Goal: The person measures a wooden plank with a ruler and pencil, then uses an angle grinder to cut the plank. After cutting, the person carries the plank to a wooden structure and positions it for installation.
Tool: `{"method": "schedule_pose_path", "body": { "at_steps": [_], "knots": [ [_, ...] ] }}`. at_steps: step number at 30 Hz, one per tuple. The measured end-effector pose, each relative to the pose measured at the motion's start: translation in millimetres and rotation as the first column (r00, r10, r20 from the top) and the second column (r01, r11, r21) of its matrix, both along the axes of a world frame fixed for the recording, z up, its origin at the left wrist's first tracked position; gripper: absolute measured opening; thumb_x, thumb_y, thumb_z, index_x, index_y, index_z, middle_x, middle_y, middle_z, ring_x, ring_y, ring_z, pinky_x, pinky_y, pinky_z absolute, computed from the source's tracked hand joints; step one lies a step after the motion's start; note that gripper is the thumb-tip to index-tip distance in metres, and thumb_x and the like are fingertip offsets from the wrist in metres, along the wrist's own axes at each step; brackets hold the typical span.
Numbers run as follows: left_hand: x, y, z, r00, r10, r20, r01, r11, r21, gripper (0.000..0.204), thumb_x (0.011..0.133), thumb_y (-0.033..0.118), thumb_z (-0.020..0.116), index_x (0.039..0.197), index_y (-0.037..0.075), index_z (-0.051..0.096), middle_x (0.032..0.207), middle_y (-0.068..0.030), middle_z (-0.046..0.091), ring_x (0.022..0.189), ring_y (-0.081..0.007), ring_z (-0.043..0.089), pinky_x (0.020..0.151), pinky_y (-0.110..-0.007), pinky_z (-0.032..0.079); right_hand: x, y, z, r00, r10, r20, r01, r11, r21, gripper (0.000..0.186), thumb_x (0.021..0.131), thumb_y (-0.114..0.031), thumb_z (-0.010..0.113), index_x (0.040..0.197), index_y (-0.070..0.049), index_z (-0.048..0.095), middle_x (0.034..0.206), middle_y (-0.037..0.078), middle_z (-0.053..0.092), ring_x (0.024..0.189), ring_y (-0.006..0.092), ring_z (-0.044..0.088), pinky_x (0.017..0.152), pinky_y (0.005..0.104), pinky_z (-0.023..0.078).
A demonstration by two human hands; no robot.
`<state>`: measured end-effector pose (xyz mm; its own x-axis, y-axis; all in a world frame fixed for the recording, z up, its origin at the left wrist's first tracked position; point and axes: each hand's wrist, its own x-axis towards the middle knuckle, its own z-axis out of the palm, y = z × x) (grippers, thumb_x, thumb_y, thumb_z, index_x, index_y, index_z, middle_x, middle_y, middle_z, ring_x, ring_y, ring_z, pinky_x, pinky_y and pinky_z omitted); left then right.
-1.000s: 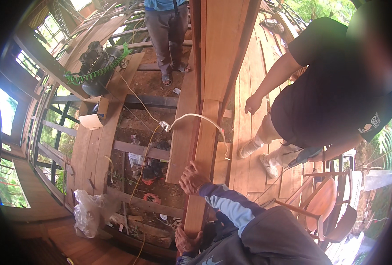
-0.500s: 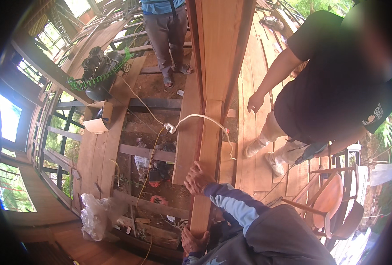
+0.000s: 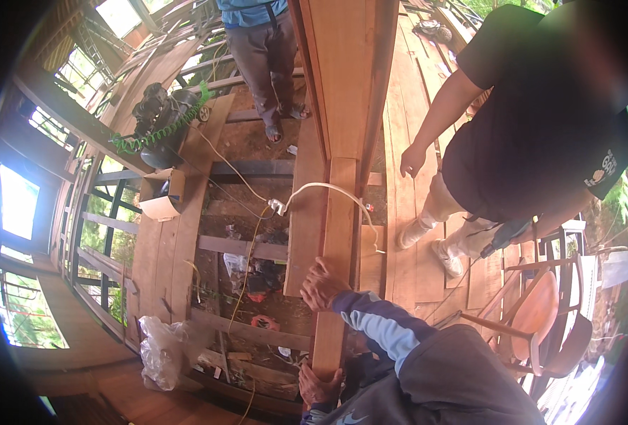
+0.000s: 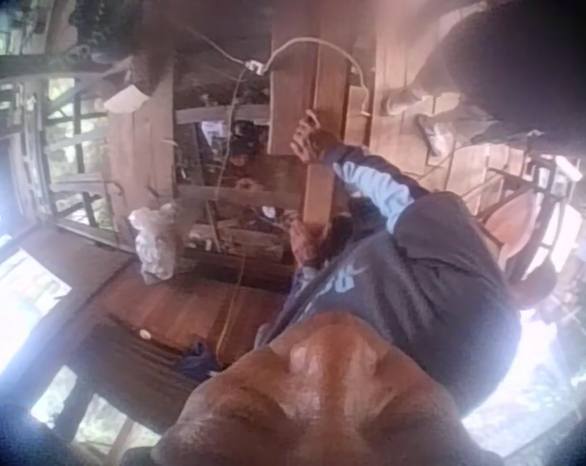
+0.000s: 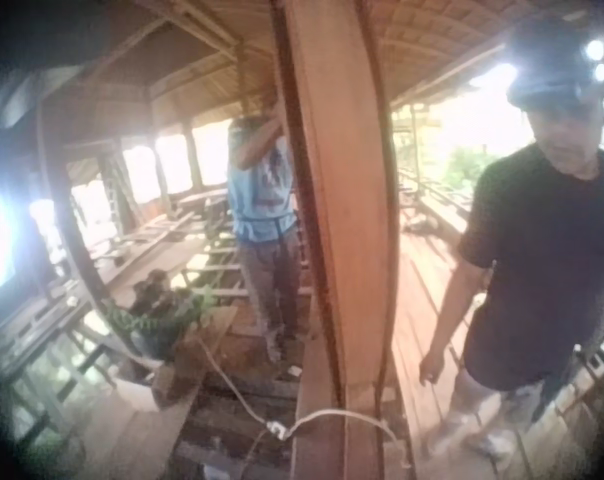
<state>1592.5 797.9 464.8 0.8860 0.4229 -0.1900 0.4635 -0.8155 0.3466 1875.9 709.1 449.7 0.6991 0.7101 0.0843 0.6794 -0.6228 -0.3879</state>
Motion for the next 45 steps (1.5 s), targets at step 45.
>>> {"method": "schedule_pose_path", "body": {
  "at_steps": [45],
  "knots": [
    [2.4, -0.7, 8.3, 1.0, -0.007, 0.009, 0.008, 1.0, -0.026, 0.094, 0.066, 0.053, 0.079, 0.132, -0.003, 0.043, 0.117, -0.0223, 0.057, 0.109, -0.0392, 0.057, 0.093, -0.047, 0.046, -0.6, 2.0, -0.2, 1.0, -0.011, -0.015, 0.01, 0.999, -0.032, 0.033, 0.09, -0.031, 0.053, 0.083, -0.003, 0.07, 0.088, 0.013, 0.068, 0.107, 0.0306, 0.058, 0.112, 0.0541, 0.024]
  ]
}}
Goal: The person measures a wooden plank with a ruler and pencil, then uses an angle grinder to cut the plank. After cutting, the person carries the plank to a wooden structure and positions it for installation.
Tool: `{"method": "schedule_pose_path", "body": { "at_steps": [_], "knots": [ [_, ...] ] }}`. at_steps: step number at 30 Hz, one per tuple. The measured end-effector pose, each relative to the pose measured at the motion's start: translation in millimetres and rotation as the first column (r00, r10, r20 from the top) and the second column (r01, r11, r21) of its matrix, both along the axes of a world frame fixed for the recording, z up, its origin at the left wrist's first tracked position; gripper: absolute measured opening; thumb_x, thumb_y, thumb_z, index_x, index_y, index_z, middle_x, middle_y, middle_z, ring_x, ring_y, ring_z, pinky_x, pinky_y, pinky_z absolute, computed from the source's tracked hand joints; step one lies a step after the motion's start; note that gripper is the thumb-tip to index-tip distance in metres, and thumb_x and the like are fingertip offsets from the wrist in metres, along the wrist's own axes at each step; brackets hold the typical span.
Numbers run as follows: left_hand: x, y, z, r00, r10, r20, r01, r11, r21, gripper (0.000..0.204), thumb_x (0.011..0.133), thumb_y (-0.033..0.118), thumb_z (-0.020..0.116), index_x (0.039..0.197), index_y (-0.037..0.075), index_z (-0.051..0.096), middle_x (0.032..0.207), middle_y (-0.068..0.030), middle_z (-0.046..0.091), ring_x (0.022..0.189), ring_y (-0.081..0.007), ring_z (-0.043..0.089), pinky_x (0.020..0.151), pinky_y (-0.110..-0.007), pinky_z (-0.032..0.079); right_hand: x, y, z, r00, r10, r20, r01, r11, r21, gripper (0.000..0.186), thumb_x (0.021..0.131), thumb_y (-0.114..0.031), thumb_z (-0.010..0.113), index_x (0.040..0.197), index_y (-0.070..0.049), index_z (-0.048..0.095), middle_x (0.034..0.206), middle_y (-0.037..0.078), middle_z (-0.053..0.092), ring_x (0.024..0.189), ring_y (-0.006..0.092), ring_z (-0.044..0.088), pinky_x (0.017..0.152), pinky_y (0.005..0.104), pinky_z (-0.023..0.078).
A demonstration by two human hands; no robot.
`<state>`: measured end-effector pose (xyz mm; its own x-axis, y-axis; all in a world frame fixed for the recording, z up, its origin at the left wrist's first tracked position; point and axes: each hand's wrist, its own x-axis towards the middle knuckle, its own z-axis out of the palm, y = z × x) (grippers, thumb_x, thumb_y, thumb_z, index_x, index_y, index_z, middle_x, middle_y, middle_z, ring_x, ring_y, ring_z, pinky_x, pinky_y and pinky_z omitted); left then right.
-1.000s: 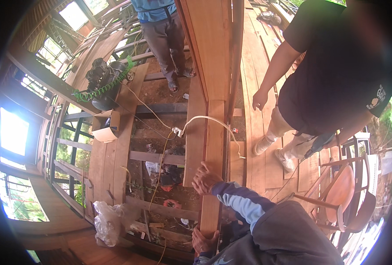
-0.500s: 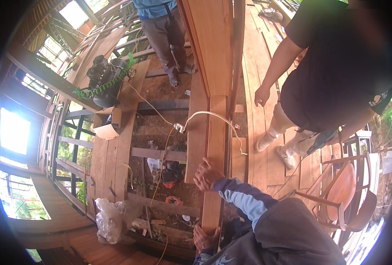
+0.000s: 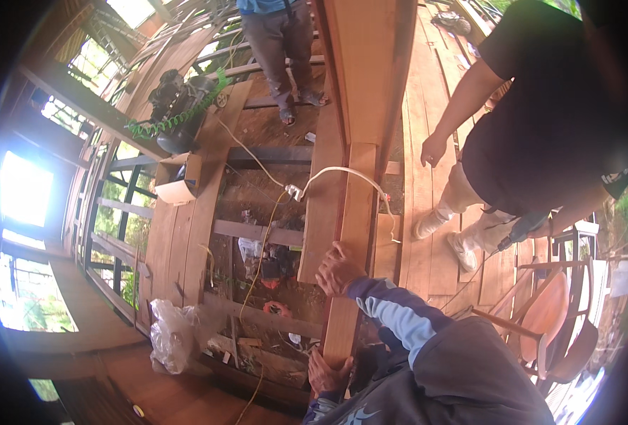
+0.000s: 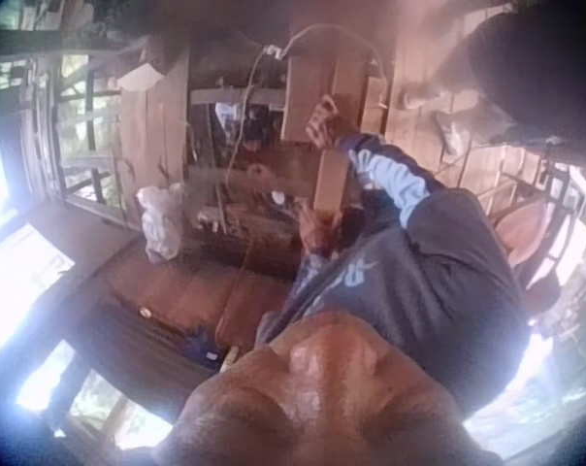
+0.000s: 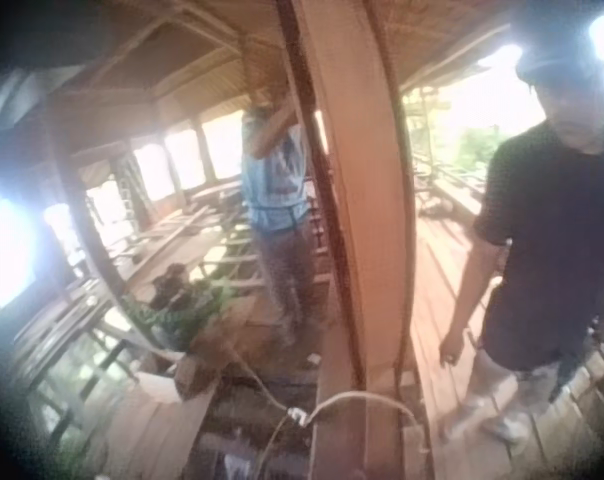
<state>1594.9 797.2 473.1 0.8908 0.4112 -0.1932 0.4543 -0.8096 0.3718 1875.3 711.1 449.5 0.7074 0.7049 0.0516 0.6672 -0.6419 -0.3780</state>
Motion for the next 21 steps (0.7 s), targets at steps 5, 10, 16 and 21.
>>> {"method": "schedule_pose_path", "body": {
  "at_steps": [5, 10, 16, 21],
  "knots": [
    [2.9, 1.9, 2.3, 0.999, 0.01, -0.04, -0.011, 1.0, -0.029, 0.097, 0.066, 0.055, 0.079, 0.134, -0.004, 0.042, 0.117, -0.0233, 0.057, 0.108, -0.0397, 0.057, 0.092, -0.047, 0.047, 0.1, -3.1, 3.5, 0.999, -0.003, -0.034, 0.002, 1.0, -0.024, 0.034, 0.092, -0.031, 0.052, 0.084, -0.003, 0.07, 0.09, 0.014, 0.068, 0.109, 0.0305, 0.058, 0.114, 0.0532, 0.023],
    [-1.3, 5.3, -1.6, 1.0, 0.009, -0.009, -0.009, 1.0, -0.003, 0.092, 0.064, 0.062, 0.079, 0.124, -0.001, 0.048, 0.113, -0.0199, 0.061, 0.106, -0.0367, 0.061, 0.091, -0.044, 0.049, -1.2, 1.4, 9.0, 0.999, 0.006, -0.037, -0.007, 1.0, -0.025, 0.033, 0.092, -0.03, 0.052, 0.085, -0.004, 0.071, 0.09, 0.014, 0.068, 0.111, 0.0297, 0.057, 0.114, 0.0532, 0.022],
    [-3.6, 3.9, -5.1, 0.999, 0.033, -0.024, -0.033, 0.999, -0.011, 0.093, 0.063, 0.06, 0.08, 0.127, 0.0, 0.048, 0.117, -0.0204, 0.06, 0.108, -0.0373, 0.06, 0.093, -0.045, 0.048, -1.1, 1.0, 6.5, 1.0, 0.006, 0.0, -0.006, 1.0, 0.012, 0.032, 0.091, -0.029, 0.053, 0.083, -0.003, 0.07, 0.088, 0.013, 0.068, 0.108, 0.0295, 0.059, 0.113, 0.0539, 0.024],
    [1.0, 2.9, 3.2, 0.998, 0.046, -0.042, -0.048, 0.997, -0.054, 0.094, 0.063, 0.055, 0.082, 0.129, 0.0, 0.046, 0.119, -0.0196, 0.059, 0.11, -0.0369, 0.059, 0.095, -0.044, 0.048, -0.3, 0.3, 9.5, 1.0, 0.024, -0.001, -0.024, 0.999, -0.023, 0.033, 0.092, -0.029, 0.053, 0.084, -0.003, 0.071, 0.088, 0.012, 0.068, 0.107, 0.0284, 0.058, 0.113, 0.0536, 0.025]
  ]
}}
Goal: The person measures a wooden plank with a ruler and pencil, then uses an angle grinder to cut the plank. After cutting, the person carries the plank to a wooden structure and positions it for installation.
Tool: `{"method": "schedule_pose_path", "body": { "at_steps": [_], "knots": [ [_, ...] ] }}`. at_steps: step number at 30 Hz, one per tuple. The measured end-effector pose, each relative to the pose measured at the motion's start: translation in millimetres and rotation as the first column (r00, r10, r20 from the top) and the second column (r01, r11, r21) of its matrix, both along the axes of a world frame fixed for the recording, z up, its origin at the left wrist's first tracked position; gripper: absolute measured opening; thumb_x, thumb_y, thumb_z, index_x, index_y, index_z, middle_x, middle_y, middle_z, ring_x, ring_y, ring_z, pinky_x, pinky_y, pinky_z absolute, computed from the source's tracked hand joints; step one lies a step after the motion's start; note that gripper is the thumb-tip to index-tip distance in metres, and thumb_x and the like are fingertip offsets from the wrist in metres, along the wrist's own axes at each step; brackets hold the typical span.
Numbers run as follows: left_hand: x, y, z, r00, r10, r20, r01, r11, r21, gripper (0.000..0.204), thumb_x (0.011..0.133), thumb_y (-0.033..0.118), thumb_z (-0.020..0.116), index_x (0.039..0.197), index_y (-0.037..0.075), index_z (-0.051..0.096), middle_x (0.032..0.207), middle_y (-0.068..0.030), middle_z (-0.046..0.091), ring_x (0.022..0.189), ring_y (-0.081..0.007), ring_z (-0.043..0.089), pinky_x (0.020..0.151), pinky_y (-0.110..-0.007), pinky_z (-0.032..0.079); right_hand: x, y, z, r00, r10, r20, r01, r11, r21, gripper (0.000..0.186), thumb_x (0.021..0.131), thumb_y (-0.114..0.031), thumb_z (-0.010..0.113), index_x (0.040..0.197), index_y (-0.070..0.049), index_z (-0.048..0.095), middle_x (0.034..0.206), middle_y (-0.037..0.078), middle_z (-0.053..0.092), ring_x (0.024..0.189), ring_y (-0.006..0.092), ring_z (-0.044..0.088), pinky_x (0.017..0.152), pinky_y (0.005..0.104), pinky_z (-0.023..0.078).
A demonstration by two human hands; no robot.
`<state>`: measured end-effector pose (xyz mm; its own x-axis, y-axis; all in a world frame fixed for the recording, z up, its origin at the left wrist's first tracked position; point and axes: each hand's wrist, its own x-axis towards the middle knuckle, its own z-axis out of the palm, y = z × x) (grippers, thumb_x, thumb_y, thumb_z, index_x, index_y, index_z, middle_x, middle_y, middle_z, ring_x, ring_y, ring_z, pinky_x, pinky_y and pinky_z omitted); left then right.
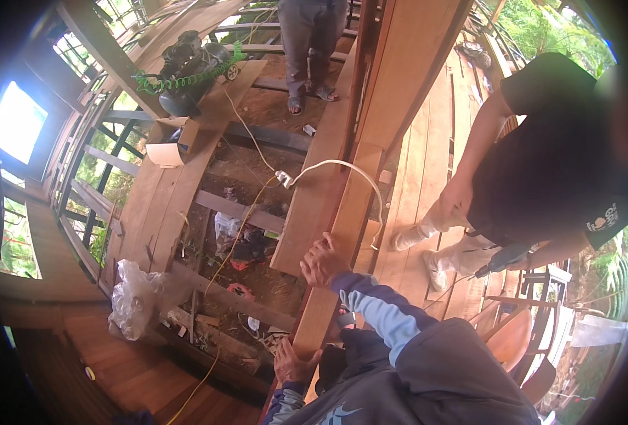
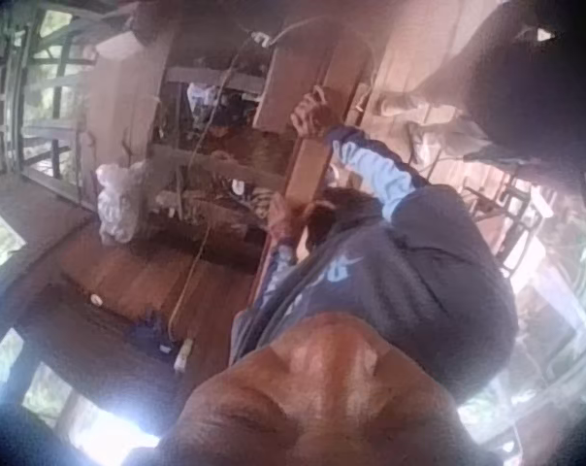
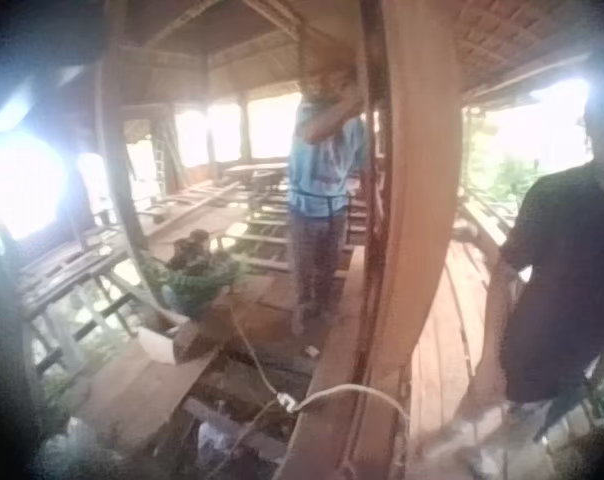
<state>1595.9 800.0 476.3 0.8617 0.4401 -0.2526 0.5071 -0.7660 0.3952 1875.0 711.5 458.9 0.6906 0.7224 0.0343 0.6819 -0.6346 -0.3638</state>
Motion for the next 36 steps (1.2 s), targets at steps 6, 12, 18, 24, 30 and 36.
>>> {"method": "schedule_pose_path", "body": {
  "at_steps": [6, 12, 18, 24, 30, 36],
  "knots": [
    [-1.9, -0.5, -2.2, 1.0, -0.016, 0.017, 0.015, 0.999, 0.028, 0.092, 0.062, 0.053, 0.083, 0.128, 0.0, 0.045, 0.118, -0.0189, 0.058, 0.11, -0.0364, 0.058, 0.095, -0.044, 0.048, -0.4, -0.6, 5.2, 1.0, -0.001, -0.014, 0.001, 1.0, -0.025, 0.034, 0.093, -0.03, 0.052, 0.086, -0.003, 0.071, 0.089, 0.012, 0.069, 0.108, 0.0284, 0.058, 0.114, 0.0527, 0.024],
    [-1.2, 0.1, 1.6, 1.0, -0.011, 0.011, 0.011, 1.0, 0.022, 0.092, 0.062, 0.053, 0.083, 0.128, 0.001, 0.045, 0.118, -0.0185, 0.058, 0.11, -0.0361, 0.058, 0.095, -0.044, 0.047, -2.3, 0.9, 6.8, 1.0, -0.017, -0.023, 0.017, 1.0, -0.004, 0.034, 0.093, -0.03, 0.052, 0.086, -0.003, 0.071, 0.091, 0.013, 0.069, 0.11, 0.029, 0.057, 0.114, 0.0529, 0.023],
    [-0.1, 0.9, 1.5, 1.0, -0.01, 0.012, 0.01, 1.0, 0.012, 0.089, 0.062, 0.053, 0.083, 0.125, 0.001, 0.047, 0.111, -0.0164, 0.06, 0.103, -0.035, 0.06, 0.09, -0.043, 0.05, -2.5, 1.6, 5.3, 0.999, -0.012, -0.033, 0.011, 1.0, -0.006, 0.034, 0.093, -0.03, 0.052, 0.086, -0.004, 0.071, 0.091, 0.013, 0.069, 0.111, 0.0288, 0.057, 0.114, 0.0528, 0.023],
    [-0.1, -2.2, -1.0, 0.999, -0.012, 0.035, 0.01, 0.998, 0.057, 0.09, 0.063, 0.056, 0.081, 0.125, 0.0, 0.049, 0.109, -0.0165, 0.06, 0.101, -0.0345, 0.061, 0.087, -0.043, 0.051, -1.7, -0.1, 5.0, 0.999, -0.022, -0.039, 0.022, 1.0, -0.011, 0.035, 0.093, -0.031, 0.051, 0.085, -0.003, 0.071, 0.093, 0.013, 0.07, 0.112, 0.0289, 0.057, 0.114, 0.0531, 0.023],
    [-2.9, -0.2, -4.6, 0.999, -0.035, 0.03, 0.032, 0.996, 0.082, 0.096, 0.065, 0.06, 0.079, 0.129, -0.004, 0.046, 0.112, -0.021, 0.059, 0.103, -0.0373, 0.06, 0.089, -0.044, 0.05, -1.4, 0.2, 6.3, 1.0, -0.019, -0.023, 0.019, 1.0, -0.015, 0.036, 0.093, -0.03, 0.051, 0.083, -0.002, 0.071, 0.09, 0.013, 0.07, 0.11, 0.0294, 0.059, 0.114, 0.0533, 0.023],
    [0.5, -2.4, 2.0, 1.0, 0.009, 0.001, -0.009, 1.0, -0.024, 0.095, 0.064, 0.051, 0.081, 0.131, -0.004, 0.044, 0.119, -0.025, 0.057, 0.112, -0.0409, 0.056, 0.095, -0.048, 0.046, -0.8, -0.2, 5.9, 1.0, -0.013, -0.007, 0.013, 1.0, -0.006, 0.035, 0.092, -0.03, 0.051, 0.081, -0.003, 0.071, 0.086, 0.013, 0.07, 0.107, 0.0287, 0.059, 0.114, 0.0523, 0.023]
  ]
}}
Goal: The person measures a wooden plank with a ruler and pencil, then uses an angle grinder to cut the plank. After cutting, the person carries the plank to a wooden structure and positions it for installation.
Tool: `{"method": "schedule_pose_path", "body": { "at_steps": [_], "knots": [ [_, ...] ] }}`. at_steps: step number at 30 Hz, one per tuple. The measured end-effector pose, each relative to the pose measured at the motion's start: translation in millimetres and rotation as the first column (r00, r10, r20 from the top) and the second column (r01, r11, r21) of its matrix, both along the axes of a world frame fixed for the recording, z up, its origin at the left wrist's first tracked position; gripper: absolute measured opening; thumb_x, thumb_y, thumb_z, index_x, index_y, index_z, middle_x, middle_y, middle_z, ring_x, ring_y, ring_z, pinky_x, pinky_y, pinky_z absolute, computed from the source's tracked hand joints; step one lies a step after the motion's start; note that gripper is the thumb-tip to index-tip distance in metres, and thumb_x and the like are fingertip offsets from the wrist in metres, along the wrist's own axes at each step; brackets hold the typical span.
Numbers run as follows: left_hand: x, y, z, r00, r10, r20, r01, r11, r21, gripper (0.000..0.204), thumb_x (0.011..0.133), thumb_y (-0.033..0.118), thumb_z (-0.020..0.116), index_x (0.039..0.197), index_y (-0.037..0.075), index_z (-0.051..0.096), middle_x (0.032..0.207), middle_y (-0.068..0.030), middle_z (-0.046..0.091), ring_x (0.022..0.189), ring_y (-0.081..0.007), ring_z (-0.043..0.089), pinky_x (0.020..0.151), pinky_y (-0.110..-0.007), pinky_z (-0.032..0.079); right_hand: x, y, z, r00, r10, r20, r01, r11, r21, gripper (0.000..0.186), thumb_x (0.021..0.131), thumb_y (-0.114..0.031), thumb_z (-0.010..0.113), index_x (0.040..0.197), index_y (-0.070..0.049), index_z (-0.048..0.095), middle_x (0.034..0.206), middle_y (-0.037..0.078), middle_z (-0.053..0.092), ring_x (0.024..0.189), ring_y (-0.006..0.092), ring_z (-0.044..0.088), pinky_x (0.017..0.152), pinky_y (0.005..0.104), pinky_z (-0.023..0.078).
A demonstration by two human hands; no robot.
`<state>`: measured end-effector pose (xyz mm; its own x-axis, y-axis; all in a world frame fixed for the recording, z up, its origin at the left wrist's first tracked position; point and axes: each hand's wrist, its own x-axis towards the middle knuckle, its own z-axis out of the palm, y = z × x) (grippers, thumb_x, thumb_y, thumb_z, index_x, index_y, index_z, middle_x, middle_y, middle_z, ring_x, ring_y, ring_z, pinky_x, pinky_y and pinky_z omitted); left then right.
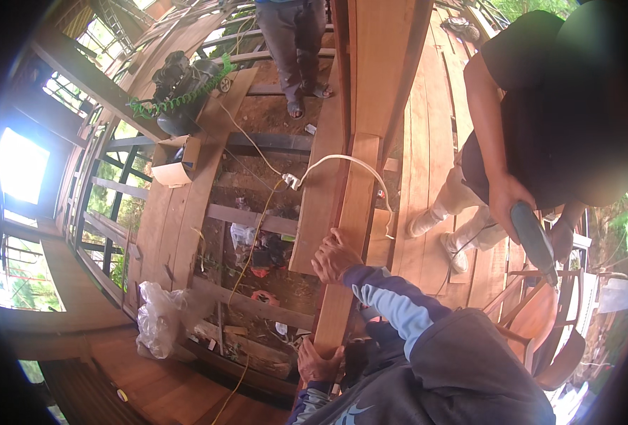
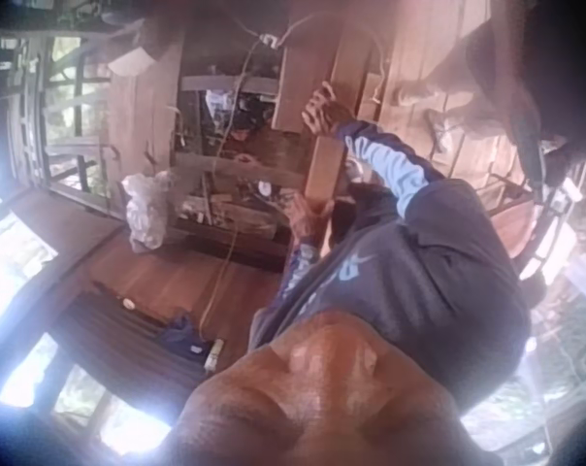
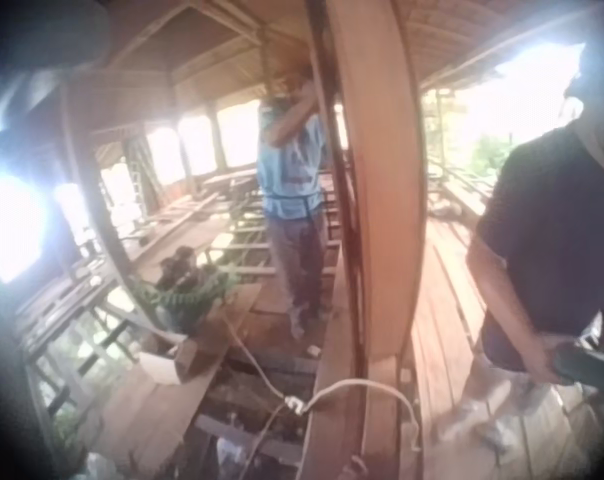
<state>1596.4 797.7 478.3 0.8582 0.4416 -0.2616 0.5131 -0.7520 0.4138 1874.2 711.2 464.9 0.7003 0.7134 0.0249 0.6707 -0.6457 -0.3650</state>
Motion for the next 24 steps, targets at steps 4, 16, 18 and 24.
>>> {"method": "schedule_pose_path", "body": {
  "at_steps": [4, 16, 18, 24],
  "knots": [
    [1.1, 0.1, 1.5, 1.0, -0.005, -0.008, 0.005, 1.0, 0.005, 0.096, 0.064, 0.051, 0.081, 0.132, -0.004, 0.043, 0.121, -0.0256, 0.056, 0.114, -0.0413, 0.055, 0.097, -0.047, 0.046, 0.2, -0.3, -1.3, 1.0, 0.003, 0.01, -0.002, 1.0, -0.018, 0.036, 0.092, -0.031, 0.051, 0.081, -0.003, 0.071, 0.085, 0.013, 0.069, 0.106, 0.0282, 0.06, 0.114, 0.0521, 0.023],
    [-2.6, 0.9, -7.3, 0.999, -0.041, 0.031, 0.038, 0.995, 0.096, 0.095, 0.066, 0.061, 0.077, 0.129, -0.003, 0.047, 0.115, -0.0214, 0.059, 0.108, -0.0375, 0.059, 0.092, -0.045, 0.048, 0.5, -0.1, 2.8, 1.0, -0.001, -0.027, 0.001, 1.0, -0.009, 0.035, 0.092, -0.03, 0.052, 0.08, -0.003, 0.071, 0.085, 0.013, 0.069, 0.106, 0.0283, 0.06, 0.114, 0.0526, 0.022],
    [-2.3, 0.9, -7.4, 0.998, -0.046, 0.037, 0.043, 0.995, 0.09, 0.094, 0.066, 0.06, 0.077, 0.128, -0.003, 0.047, 0.115, -0.0213, 0.059, 0.107, -0.0376, 0.059, 0.092, -0.045, 0.049, 0.7, -1.1, -0.6, 1.0, -0.006, -0.025, 0.005, 1.0, -0.002, 0.035, 0.092, -0.03, 0.052, 0.081, -0.003, 0.071, 0.086, 0.013, 0.07, 0.106, 0.0285, 0.059, 0.114, 0.0528, 0.022],
    [0.0, 1.3, -1.7, 0.997, -0.048, 0.065, 0.042, 0.995, 0.086, 0.088, 0.066, 0.058, 0.079, 0.123, -0.002, 0.048, 0.109, -0.0195, 0.059, 0.102, -0.0373, 0.059, 0.089, -0.045, 0.049, 0.6, 0.5, 2.4, 0.999, 0.007, -0.042, -0.008, 1.0, -0.026, 0.035, 0.092, -0.03, 0.051, 0.082, -0.003, 0.071, 0.088, 0.013, 0.07, 0.108, 0.0289, 0.059, 0.114, 0.0529, 0.022]
  ]
}}
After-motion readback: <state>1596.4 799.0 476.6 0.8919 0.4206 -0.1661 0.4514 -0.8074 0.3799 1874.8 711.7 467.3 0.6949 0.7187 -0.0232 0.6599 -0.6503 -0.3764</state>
